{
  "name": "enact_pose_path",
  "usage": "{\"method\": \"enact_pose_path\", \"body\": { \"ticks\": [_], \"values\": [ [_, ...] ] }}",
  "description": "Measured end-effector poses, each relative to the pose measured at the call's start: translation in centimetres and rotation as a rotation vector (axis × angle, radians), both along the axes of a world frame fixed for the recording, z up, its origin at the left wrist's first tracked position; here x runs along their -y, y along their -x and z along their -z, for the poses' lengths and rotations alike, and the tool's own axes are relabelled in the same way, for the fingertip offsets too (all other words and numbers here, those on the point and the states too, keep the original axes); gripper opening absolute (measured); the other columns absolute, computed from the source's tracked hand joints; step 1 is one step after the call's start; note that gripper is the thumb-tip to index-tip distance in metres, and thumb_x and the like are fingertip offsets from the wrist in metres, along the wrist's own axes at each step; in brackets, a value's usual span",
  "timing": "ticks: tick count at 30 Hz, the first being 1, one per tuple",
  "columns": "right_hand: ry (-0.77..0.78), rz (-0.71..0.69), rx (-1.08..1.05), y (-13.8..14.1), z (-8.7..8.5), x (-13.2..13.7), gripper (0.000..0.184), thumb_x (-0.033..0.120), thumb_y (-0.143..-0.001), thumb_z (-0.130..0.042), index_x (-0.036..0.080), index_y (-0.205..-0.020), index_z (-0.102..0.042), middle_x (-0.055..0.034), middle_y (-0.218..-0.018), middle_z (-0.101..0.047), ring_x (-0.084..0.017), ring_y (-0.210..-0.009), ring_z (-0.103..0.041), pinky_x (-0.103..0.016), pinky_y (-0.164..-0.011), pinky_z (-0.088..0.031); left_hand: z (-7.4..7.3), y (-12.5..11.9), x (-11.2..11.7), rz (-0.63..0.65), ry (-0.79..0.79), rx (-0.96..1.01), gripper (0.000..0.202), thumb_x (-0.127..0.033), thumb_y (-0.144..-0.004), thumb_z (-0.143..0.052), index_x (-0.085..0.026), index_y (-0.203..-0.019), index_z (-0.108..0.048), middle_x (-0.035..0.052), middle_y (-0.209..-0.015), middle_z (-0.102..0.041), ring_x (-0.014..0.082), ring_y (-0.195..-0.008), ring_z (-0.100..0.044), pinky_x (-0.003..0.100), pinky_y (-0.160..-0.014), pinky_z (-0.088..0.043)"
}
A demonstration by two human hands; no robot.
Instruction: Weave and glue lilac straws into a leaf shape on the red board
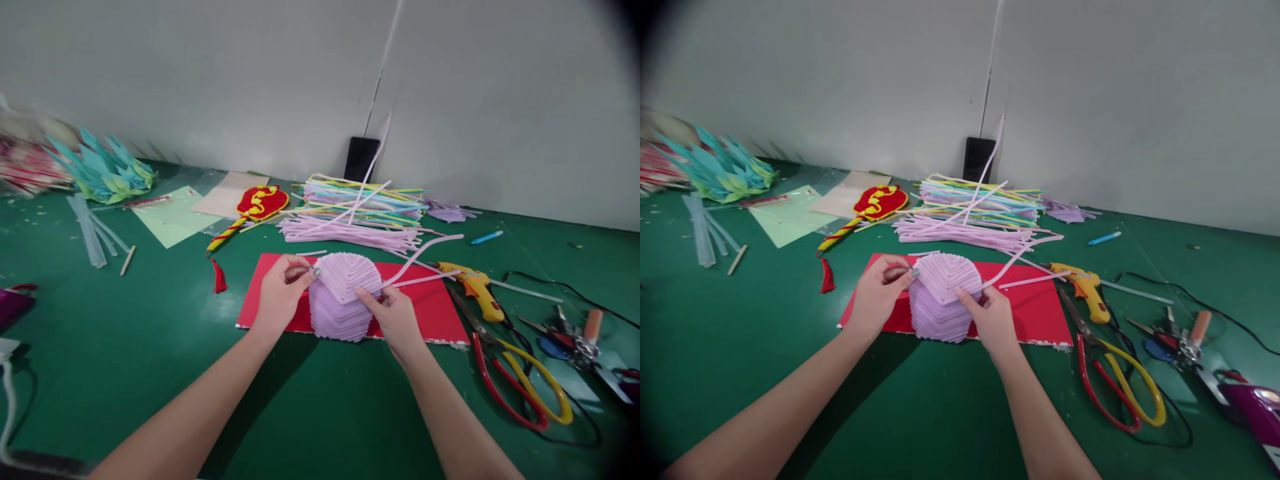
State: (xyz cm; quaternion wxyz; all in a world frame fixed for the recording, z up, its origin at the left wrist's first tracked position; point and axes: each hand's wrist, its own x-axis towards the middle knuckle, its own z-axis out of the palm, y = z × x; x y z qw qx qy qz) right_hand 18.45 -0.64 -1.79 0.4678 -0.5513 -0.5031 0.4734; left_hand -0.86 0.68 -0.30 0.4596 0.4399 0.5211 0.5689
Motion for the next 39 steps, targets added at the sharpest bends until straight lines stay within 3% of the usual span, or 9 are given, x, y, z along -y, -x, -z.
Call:
{"method": "enact_pose_path", "body": {
  "ticks": [4,8,12,17,21,25,30,33,39],
  "values": [
    [-0.005,0.009,-0.008,0.0,-0.3,0.1,0.031,0.044,-0.072,-0.072,0.018,-0.089,-0.069,-0.0043,-0.090,-0.073,-0.022,-0.088,-0.066,-0.034,-0.078,-0.052,0.0,0.1,0.0,0.043,-0.019,-0.001,0.033,-0.025,-0.069,-0.071,-0.020,-0.099,-0.058,0.0004,-0.086,-0.068,0.0155,-0.085,-0.066,0.026,-0.075,-0.051],
    [0.000,0.016,-0.009,0.0,-0.2,0.1,0.030,0.044,-0.071,-0.072,0.018,-0.087,-0.069,-0.0042,-0.089,-0.073,-0.022,-0.088,-0.065,-0.034,-0.078,-0.051,-0.1,-0.1,0.1,0.150,0.065,-0.007,0.042,-0.027,-0.073,-0.068,-0.021,-0.114,-0.058,0.0015,-0.083,-0.072,0.0176,-0.086,-0.068,0.028,-0.076,-0.052],
    [-0.002,0.019,-0.009,0.0,0.1,0.0,0.031,0.045,-0.070,-0.072,0.018,-0.084,-0.069,-0.0047,-0.088,-0.072,-0.022,-0.087,-0.064,-0.034,-0.076,-0.051,0.1,-0.2,0.1,0.166,0.101,-0.052,0.034,-0.030,-0.072,-0.068,-0.017,-0.104,-0.064,0.0055,-0.095,-0.073,0.0200,-0.090,-0.067,0.029,-0.079,-0.052],
    [-0.007,0.027,0.013,0.0,0.3,-0.1,0.033,0.047,-0.069,-0.073,0.017,-0.083,-0.069,-0.0045,-0.082,-0.071,-0.021,-0.081,-0.063,-0.032,-0.071,-0.049,0.4,-0.1,0.1,0.133,0.084,-0.162,0.026,-0.035,-0.074,-0.066,-0.017,-0.092,-0.068,0.0043,-0.089,-0.073,0.0191,-0.083,-0.067,0.027,-0.072,-0.051],
    [-0.020,0.039,0.007,0.2,0.1,0.0,0.032,0.047,-0.069,-0.073,0.017,-0.080,-0.066,-0.0036,-0.078,-0.069,-0.019,-0.076,-0.061,-0.030,-0.068,-0.048,0.2,-0.3,0.2,0.103,0.079,-0.136,0.023,-0.032,-0.074,-0.066,-0.018,-0.091,-0.068,0.0038,-0.092,-0.073,0.0184,-0.085,-0.067,0.026,-0.073,-0.050],
    [-0.021,0.017,-0.090,0.2,0.1,0.0,0.032,0.044,-0.070,-0.073,0.019,-0.088,-0.066,-0.0034,-0.083,-0.070,-0.020,-0.083,-0.063,-0.031,-0.073,-0.049,0.0,-0.4,0.3,0.078,0.081,-0.071,0.022,-0.032,-0.073,-0.067,-0.018,-0.090,-0.068,0.0031,-0.090,-0.073,0.0183,-0.086,-0.067,0.025,-0.073,-0.051],
    [-0.025,0.059,-0.085,0.1,0.2,-0.1,0.031,0.044,-0.069,-0.074,0.019,-0.086,-0.065,-0.0019,-0.076,-0.068,-0.020,-0.079,-0.063,-0.032,-0.073,-0.050,0.7,-0.5,0.3,0.227,0.148,0.150,0.036,-0.035,-0.070,-0.073,-0.017,-0.102,-0.067,0.0056,-0.097,-0.073,0.0211,-0.094,-0.066,0.029,-0.080,-0.051],
    [-0.036,0.061,-0.073,0.2,0.2,0.1,0.031,0.044,-0.069,-0.074,0.019,-0.087,-0.066,-0.0025,-0.078,-0.068,-0.020,-0.078,-0.063,-0.032,-0.072,-0.050,1.0,-0.7,0.5,0.338,0.231,0.182,0.043,-0.035,-0.065,-0.078,-0.016,-0.102,-0.069,0.0087,-0.103,-0.072,0.0252,-0.100,-0.065,0.034,-0.085,-0.051],
    [-0.031,0.056,-0.057,0.6,-0.2,0.3,0.029,0.042,-0.068,-0.075,0.019,-0.084,-0.067,-0.0035,-0.079,-0.070,-0.021,-0.078,-0.064,-0.033,-0.071,-0.050,0.4,-1.2,1.1,0.298,0.340,0.090,0.047,-0.039,-0.062,-0.081,-0.016,-0.101,-0.071,0.0100,-0.107,-0.071,0.0273,-0.100,-0.066,0.037,-0.087,-0.052]
  ]
}}
